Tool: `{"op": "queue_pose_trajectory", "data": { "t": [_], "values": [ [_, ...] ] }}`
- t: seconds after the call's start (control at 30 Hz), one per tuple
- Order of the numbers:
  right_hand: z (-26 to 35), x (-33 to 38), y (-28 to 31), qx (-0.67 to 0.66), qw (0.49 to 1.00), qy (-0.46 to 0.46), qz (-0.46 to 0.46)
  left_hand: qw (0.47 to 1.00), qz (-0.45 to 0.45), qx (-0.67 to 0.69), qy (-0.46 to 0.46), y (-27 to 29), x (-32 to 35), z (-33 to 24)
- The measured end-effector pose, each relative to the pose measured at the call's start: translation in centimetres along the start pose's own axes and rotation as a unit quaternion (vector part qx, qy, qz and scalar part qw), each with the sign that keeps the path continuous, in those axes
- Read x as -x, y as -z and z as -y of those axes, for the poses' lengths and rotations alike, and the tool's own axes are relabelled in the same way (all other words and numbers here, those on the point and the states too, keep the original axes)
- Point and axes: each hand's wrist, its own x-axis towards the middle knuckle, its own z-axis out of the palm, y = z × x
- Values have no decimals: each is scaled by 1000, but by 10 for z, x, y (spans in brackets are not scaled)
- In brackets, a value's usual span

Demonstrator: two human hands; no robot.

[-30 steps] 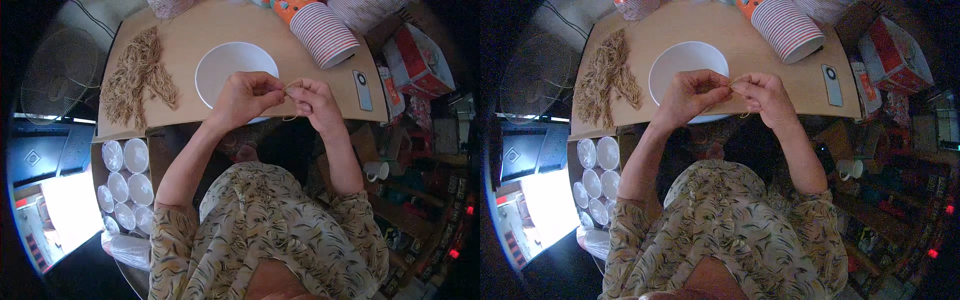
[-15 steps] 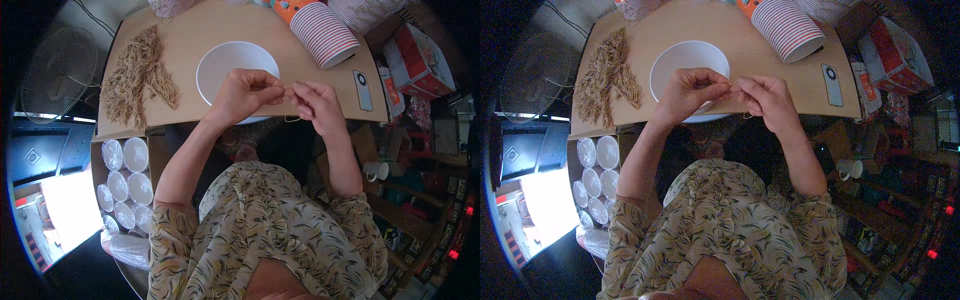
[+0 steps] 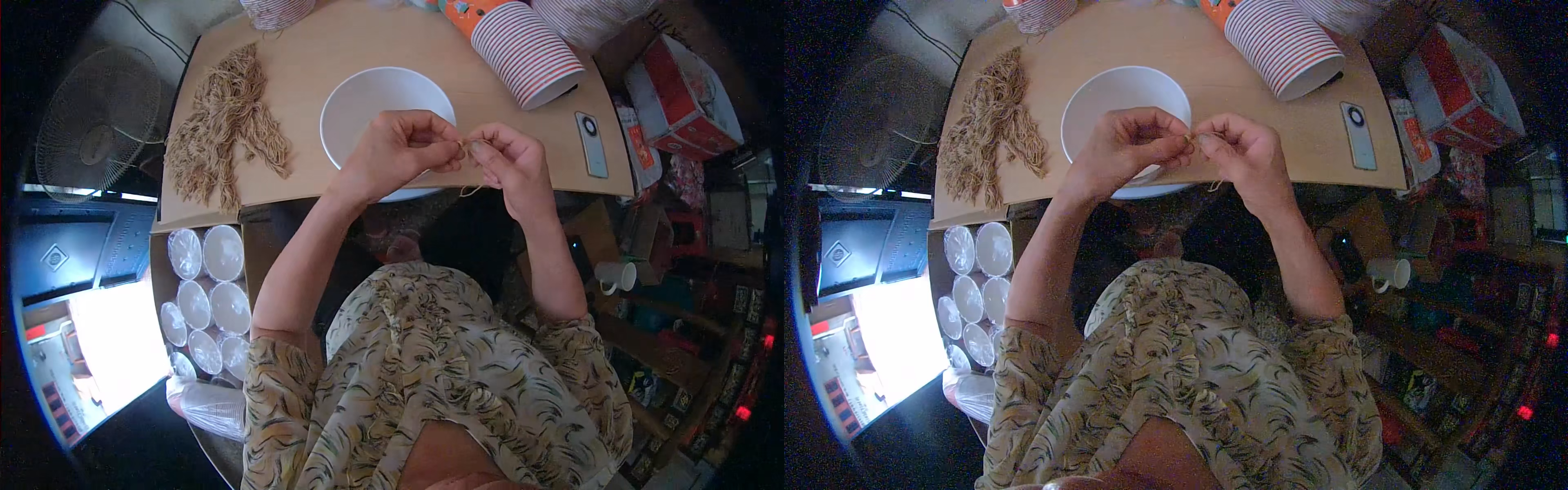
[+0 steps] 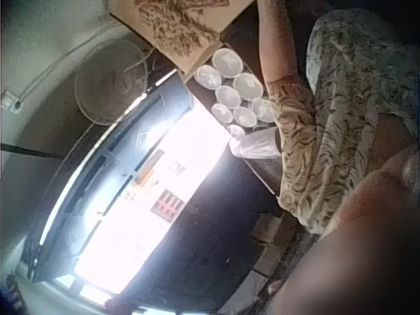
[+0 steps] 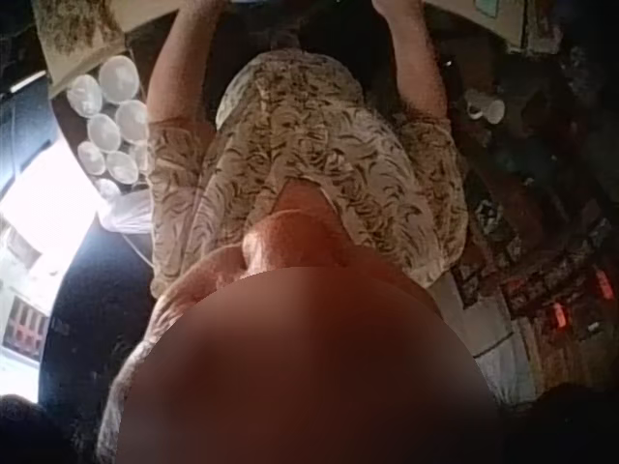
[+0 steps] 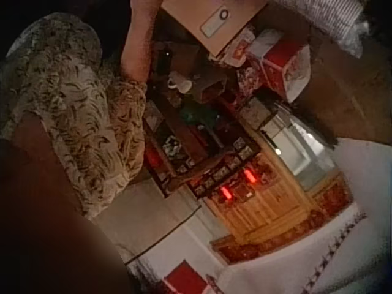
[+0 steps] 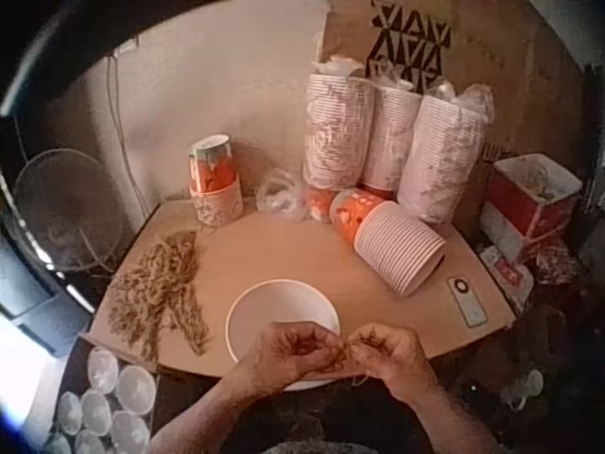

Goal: Attaching thin cord strings to the rims of paper buckets for packaging.

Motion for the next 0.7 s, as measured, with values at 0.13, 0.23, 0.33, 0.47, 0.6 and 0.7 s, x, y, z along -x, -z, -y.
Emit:
{"op": "queue_pose_trajectory", "data": {
  "t": [0.13, 0.23, 0.33, 0.47, 0.6, 0.7],
  "values": [
    [-3, -2, 0, -32, 999, -22, 17, 1000, -3, -6, -3, -2, 1, -1],
    [0, -1, -3, -25, 999, -4, 31, 1000, 5, -11, -16, 0, 1, 3],
    [0, 0, -5, -3, 1000, 7, 22, 999, 9, -15, -35, 1, 1, 5],
    [-3, 0, -4, -23, 999, 18, 30, 999, 14, -22, -26, -1, 2, 1],
    [-10, 1, -4, -78, 997, -13, 23, 1000, 9, -5, -17, 0, 2, 4],
    [-11, 2, -4, -117, 992, -15, 34, 999, 27, 31, 13, 2, 3, 0]
  ]
}}
